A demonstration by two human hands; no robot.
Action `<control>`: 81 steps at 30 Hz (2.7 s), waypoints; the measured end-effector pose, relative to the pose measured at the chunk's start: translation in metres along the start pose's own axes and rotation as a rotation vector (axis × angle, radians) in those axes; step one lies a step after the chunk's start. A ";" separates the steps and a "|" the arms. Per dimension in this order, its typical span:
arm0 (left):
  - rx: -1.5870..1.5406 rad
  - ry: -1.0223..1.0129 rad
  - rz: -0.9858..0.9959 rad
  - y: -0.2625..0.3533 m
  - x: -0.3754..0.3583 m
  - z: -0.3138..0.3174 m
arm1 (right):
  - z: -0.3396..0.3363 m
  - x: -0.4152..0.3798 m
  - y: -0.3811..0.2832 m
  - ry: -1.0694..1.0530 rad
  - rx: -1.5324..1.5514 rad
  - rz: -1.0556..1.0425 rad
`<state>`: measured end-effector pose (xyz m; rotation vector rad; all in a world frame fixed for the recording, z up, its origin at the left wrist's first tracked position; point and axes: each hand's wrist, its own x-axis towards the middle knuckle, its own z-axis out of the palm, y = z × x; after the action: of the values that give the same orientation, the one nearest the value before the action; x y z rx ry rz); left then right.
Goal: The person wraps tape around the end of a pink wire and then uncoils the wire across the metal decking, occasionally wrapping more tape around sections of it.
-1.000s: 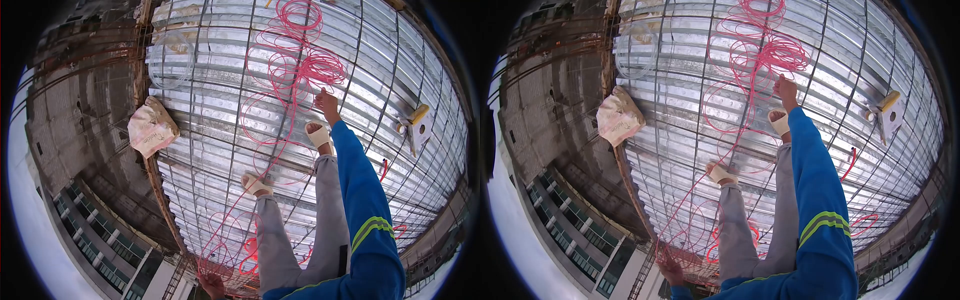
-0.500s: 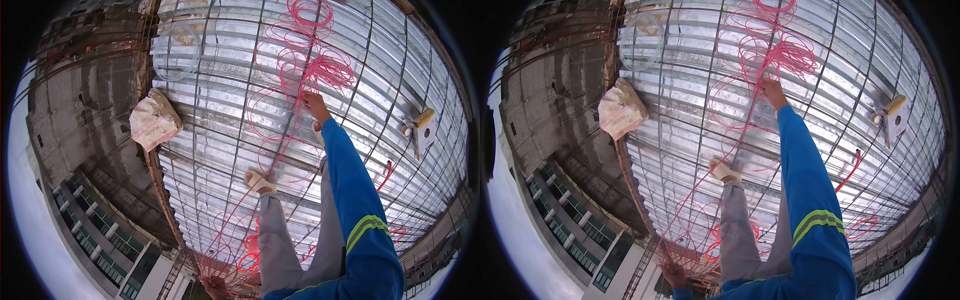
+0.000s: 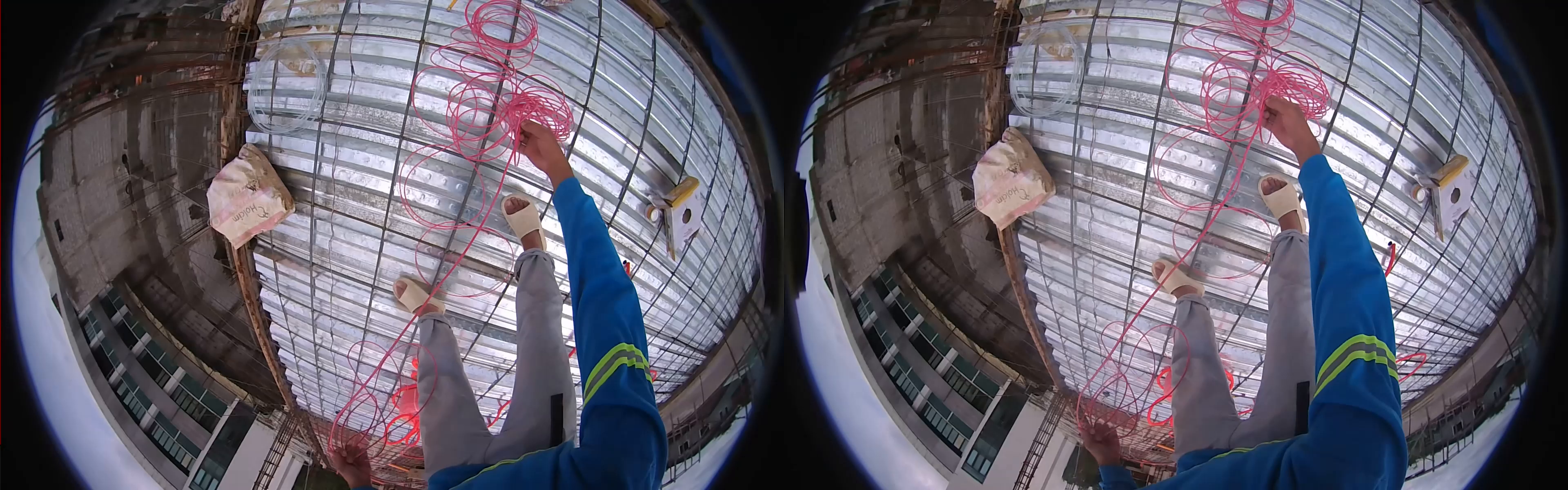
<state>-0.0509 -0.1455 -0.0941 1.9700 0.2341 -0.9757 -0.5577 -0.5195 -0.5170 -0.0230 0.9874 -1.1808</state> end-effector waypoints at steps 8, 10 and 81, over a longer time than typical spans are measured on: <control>-0.057 0.079 0.044 0.004 0.000 0.008 | 0.008 -0.036 -0.044 0.099 0.082 -0.021; -0.015 0.028 0.041 0.007 -0.002 0.009 | 0.010 -0.042 -0.051 0.074 0.098 -0.041; -0.129 -0.238 -0.001 0.013 -0.006 0.037 | 0.050 -0.019 -0.118 -0.252 -1.330 -0.071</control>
<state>-0.0684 -0.1816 -0.0922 1.7205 0.1599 -1.1557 -0.6151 -0.5781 -0.4168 -1.2273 1.3801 -0.3810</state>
